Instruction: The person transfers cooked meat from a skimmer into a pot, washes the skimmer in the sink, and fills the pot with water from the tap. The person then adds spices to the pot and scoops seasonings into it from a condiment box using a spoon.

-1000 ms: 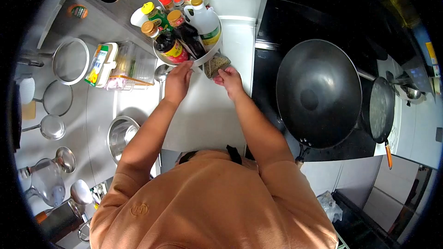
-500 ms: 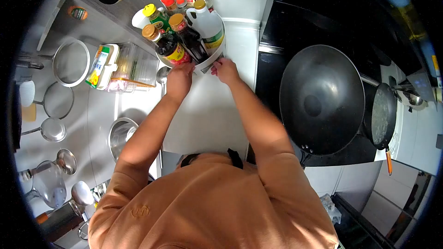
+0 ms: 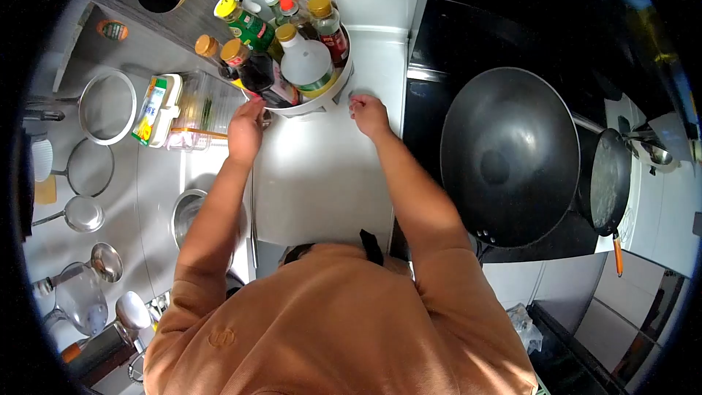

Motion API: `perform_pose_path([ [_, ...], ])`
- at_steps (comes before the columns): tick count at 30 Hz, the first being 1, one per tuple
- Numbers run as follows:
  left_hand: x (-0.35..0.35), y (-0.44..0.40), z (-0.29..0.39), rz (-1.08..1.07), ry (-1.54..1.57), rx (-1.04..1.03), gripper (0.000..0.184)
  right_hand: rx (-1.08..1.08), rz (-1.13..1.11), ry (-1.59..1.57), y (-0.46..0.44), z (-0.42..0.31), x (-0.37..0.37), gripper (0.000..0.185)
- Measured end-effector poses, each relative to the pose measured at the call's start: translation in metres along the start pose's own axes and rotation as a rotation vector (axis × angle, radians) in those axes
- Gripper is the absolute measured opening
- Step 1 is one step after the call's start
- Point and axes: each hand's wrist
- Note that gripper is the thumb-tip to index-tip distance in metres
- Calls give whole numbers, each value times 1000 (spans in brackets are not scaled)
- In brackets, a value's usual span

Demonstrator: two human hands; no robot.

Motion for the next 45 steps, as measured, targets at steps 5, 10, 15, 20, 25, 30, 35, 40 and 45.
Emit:
perform_pose_path([
  [5, 4, 9, 15, 152, 99, 128, 18, -124, -155, -356, 14, -7, -11, 32],
  [10, -3, 15, 56, 130, 167, -46, 20, -131, -338, -514, 7, -10, -19, 21],
  [15, -12, 4, 70, 123, 205, -86, 21, -127, -363, -530, 18, 5, -30, 17],
  [20, -13, -4, 69, 142, 209, -55, 20, -126, -376, -640, 41, 8, -30, 20],
  [25, -12, -5, 68, 109, 181, -30, 18, -117, -272, -581, 26, 3, -36, 21],
  [30, -17, -10, 58, 174, 152, -64, 10, -109, -270, -609, 26, -2, -41, 18],
  [35, -17, -11, 53, 151, 149, -73, 8, -72, -249, -582, 33, 8, -36, 16],
  [40, -17, -10, 53, 157, 137, -67, 6, -70, -258, -583, 43, 18, -32, 16],
  [45, -16, -9, 52, 134, 148, -46, 7, -36, -245, -585, 38, 8, -39, 18],
])
Point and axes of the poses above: each hand's wrist, its own y-axis away from the middle knuckle, its own x-axis out of the back of the hand, z = x × y, and after that the axes turned 14 degrees about -x, right-handed
